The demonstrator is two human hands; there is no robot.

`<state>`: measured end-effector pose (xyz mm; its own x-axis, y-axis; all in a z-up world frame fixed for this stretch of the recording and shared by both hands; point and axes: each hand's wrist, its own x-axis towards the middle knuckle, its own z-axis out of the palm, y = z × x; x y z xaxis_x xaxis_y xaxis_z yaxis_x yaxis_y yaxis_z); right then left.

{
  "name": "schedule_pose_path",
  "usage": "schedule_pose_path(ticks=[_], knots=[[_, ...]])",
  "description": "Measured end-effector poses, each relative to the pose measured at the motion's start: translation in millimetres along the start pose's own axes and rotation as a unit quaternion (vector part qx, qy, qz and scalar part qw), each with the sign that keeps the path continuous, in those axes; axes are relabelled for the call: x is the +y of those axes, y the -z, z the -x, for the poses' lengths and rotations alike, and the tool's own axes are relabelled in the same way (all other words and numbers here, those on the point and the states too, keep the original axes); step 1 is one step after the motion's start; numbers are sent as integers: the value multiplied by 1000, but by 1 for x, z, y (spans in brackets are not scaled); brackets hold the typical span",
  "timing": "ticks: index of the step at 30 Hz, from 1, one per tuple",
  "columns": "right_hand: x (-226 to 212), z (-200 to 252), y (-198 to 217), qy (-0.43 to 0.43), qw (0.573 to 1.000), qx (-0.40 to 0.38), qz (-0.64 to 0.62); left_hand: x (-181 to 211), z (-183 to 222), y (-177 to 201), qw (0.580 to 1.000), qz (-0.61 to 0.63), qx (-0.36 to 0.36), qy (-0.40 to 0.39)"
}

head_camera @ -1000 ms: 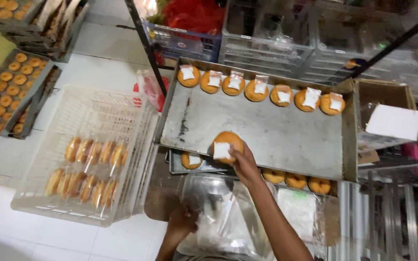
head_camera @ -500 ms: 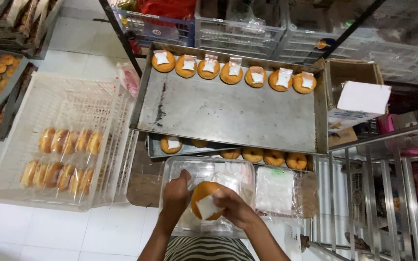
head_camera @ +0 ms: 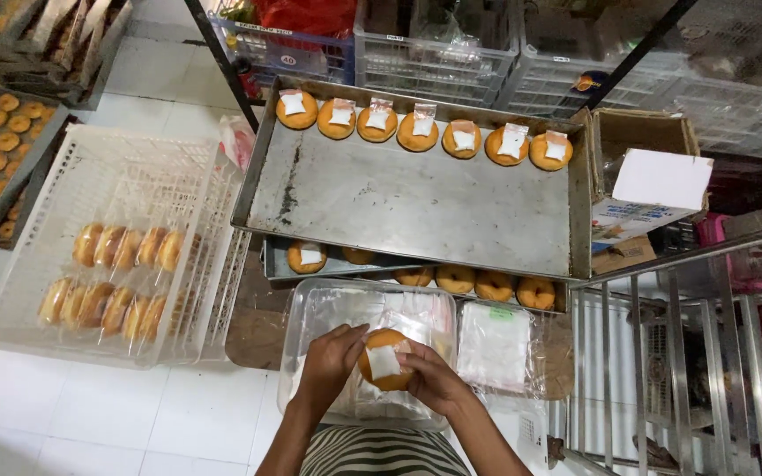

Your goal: The person packages donuts by placing each donut into a plastic bag, sealing the bag, and then placing the packaged donuts into a white plastic basket.

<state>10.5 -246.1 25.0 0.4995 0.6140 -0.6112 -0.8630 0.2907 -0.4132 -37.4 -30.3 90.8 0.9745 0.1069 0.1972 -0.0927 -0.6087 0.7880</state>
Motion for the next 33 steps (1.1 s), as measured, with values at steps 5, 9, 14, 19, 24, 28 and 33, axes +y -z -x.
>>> schedule_pose_path(ticks=[5, 9, 14, 19, 24, 28, 33], knots=[[7, -1, -3, 12, 999, 32, -31, 13, 2, 0, 997, -70, -15, -22], [13, -1, -10, 79, 995, 28, 55, 9, 4, -10, 958, -237, 49, -150], [20, 1, -28, 125, 974, 41, 183, 9, 4, -17, 946, -292, 44, -133], [27, -4, -33, 118, 984, 69, 117, 1, 9, -24, 946, -304, 24, -109], [35, -13, -23, 70, 964, 150, 208, -14, 16, -32, 961, -258, -79, -60], [53, -28, 0, 51, 984, 150, 77, -44, 27, -40, 947, -276, -156, -50], [56, -21, -19, 87, 995, 55, -9, -55, 30, -43, 935, -306, -152, -92]])
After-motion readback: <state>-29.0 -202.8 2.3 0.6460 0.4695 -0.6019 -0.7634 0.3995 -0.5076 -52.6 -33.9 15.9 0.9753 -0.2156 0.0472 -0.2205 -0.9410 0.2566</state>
